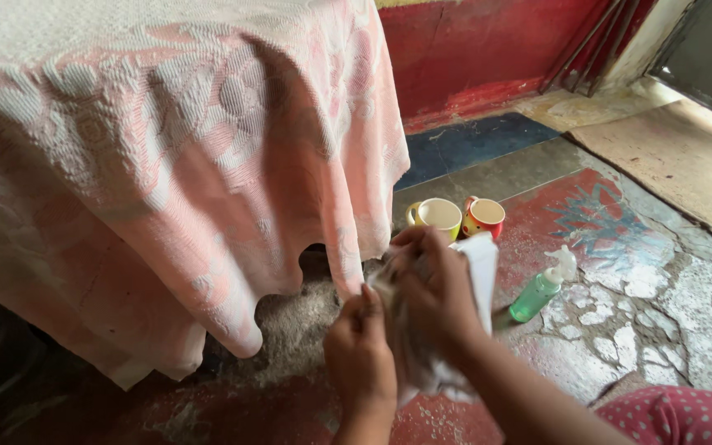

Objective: The person sits on the floor and wipes a white plastic tray with a cloth. They spray the tray with a cleaning solution and continue wiping both sides until the tray appears clean.

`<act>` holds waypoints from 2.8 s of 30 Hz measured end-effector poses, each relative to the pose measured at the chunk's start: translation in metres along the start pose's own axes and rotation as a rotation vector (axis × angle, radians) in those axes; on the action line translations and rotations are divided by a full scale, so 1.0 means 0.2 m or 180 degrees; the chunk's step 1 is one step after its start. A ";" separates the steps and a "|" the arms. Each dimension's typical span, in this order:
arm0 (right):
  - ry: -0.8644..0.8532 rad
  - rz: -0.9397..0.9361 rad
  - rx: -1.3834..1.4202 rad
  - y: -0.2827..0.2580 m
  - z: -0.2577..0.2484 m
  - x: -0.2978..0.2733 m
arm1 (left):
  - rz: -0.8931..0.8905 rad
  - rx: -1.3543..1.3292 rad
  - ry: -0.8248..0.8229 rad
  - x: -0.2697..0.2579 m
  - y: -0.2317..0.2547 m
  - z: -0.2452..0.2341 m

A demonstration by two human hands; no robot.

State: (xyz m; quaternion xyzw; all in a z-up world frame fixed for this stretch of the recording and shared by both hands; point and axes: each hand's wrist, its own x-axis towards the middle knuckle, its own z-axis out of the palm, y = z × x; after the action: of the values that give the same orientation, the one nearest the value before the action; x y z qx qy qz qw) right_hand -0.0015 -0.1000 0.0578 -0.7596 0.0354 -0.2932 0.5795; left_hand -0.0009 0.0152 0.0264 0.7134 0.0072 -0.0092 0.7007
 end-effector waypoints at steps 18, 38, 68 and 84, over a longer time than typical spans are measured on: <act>-0.0492 -0.0853 -0.2160 -0.10 -0.01 -0.01 | -0.0196 -0.0599 -0.0147 0.01 0.01 -0.03; -0.0830 -0.1643 -0.3460 0.03 -0.48 0.43 | -0.0079 0.1173 -0.0335 0.11 0.15 -0.07; 0.0392 -0.0938 -0.1818 -0.01 0.06 0.01 | -0.0519 -0.0347 -0.0556 0.06 0.04 0.02; -0.0752 -0.1086 -0.1972 0.04 -0.07 0.11 | -0.0990 0.0611 -0.0651 0.12 0.01 -0.01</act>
State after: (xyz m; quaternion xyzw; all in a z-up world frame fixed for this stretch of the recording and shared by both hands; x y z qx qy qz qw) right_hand 0.0107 -0.1234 0.0622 -0.9225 -0.0718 -0.2713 0.2650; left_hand 0.0224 0.0168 0.0273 0.7625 0.0452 -0.1903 0.6167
